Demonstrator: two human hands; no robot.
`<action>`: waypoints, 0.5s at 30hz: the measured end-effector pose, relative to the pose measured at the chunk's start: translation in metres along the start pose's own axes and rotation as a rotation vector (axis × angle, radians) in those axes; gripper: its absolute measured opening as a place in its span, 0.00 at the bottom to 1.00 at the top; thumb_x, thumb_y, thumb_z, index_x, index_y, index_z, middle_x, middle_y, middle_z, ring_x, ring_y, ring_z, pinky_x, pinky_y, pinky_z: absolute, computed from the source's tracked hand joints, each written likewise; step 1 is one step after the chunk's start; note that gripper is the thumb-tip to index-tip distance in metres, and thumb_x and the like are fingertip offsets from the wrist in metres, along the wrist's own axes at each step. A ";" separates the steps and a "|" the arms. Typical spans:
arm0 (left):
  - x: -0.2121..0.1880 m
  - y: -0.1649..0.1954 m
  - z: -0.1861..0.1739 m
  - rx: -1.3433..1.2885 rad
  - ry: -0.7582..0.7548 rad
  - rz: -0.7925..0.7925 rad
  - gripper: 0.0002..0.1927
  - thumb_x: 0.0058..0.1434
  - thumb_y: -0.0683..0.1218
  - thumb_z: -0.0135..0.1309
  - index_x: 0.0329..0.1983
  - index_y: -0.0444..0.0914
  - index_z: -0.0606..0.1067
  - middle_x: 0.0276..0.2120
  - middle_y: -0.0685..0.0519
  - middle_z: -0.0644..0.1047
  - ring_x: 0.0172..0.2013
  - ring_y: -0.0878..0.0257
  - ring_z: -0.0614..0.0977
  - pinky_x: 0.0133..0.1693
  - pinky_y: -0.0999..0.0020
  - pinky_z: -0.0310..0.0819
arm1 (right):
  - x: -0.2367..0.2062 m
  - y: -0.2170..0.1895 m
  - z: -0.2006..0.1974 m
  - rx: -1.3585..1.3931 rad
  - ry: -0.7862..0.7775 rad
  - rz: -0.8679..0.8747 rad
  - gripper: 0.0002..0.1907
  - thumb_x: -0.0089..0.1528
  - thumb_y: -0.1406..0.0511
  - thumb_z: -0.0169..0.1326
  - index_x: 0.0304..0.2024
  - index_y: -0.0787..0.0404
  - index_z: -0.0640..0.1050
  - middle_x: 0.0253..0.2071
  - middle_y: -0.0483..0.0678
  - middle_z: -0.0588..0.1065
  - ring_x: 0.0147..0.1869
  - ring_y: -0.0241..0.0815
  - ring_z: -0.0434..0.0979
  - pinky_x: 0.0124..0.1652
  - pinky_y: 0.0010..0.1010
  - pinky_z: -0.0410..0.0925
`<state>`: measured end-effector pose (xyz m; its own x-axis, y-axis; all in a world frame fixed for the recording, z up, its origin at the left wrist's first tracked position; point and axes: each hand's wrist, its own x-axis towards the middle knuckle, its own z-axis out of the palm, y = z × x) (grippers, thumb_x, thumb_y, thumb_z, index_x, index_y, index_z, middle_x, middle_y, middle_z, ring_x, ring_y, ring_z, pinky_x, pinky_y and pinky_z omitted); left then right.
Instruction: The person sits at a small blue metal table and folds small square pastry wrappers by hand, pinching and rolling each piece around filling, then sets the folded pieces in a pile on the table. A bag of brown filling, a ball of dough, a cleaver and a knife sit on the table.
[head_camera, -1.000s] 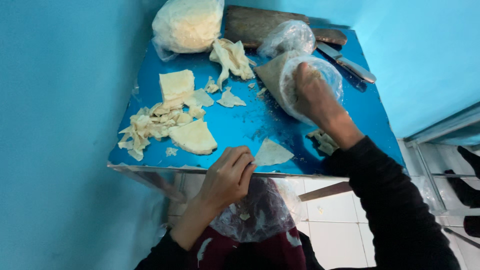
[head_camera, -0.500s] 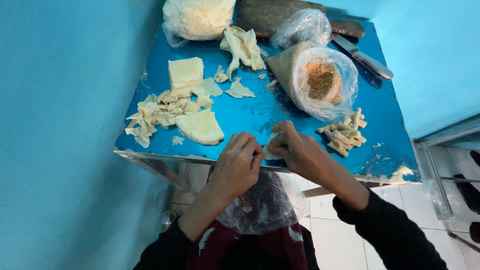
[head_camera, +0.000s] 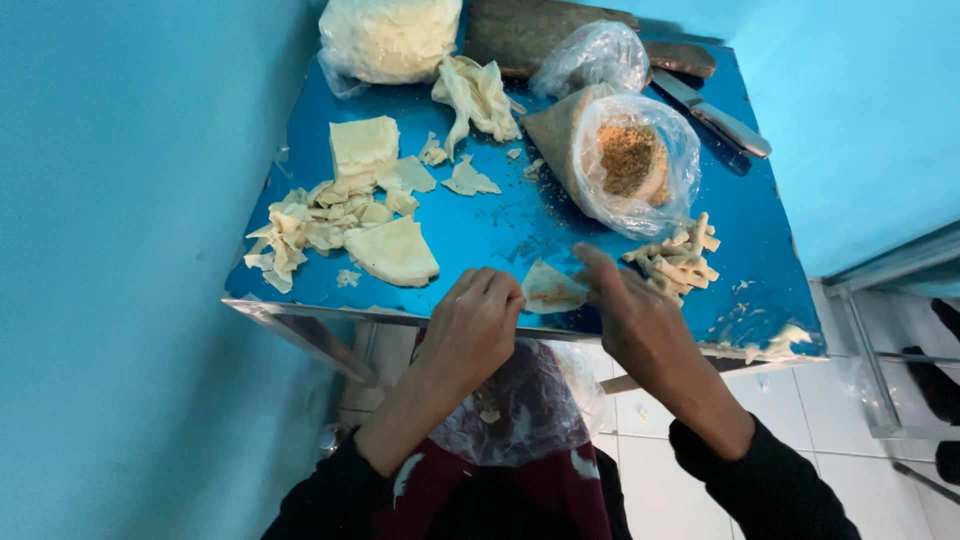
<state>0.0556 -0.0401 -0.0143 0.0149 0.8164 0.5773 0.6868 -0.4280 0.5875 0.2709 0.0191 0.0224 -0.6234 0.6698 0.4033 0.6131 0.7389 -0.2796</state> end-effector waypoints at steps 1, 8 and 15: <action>0.000 0.001 0.001 0.000 -0.011 -0.008 0.06 0.64 0.41 0.57 0.38 0.36 0.71 0.36 0.46 0.76 0.40 0.45 0.78 0.41 0.51 0.73 | 0.001 -0.001 -0.001 -0.018 -0.012 0.018 0.30 0.61 0.76 0.52 0.65 0.61 0.63 0.40 0.54 0.80 0.41 0.56 0.81 0.34 0.45 0.73; 0.000 0.008 0.010 -0.035 0.002 -0.043 0.06 0.68 0.42 0.54 0.40 0.36 0.69 0.34 0.44 0.79 0.39 0.44 0.81 0.38 0.50 0.74 | 0.009 -0.004 0.002 -0.130 -0.052 -0.001 0.29 0.60 0.77 0.50 0.64 0.64 0.62 0.38 0.55 0.79 0.44 0.57 0.80 0.38 0.46 0.72; -0.006 0.016 0.009 -0.138 -0.009 -0.018 0.06 0.68 0.37 0.50 0.46 0.34 0.71 0.38 0.41 0.79 0.43 0.43 0.81 0.42 0.50 0.76 | 0.010 -0.005 -0.001 0.137 -0.174 0.091 0.32 0.60 0.80 0.47 0.65 0.64 0.57 0.47 0.64 0.77 0.48 0.63 0.81 0.40 0.47 0.74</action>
<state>0.0731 -0.0483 -0.0140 0.0106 0.8279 0.5608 0.5801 -0.4619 0.6709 0.2626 0.0221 0.0290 -0.6502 0.7277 0.2184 0.6061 0.6701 -0.4286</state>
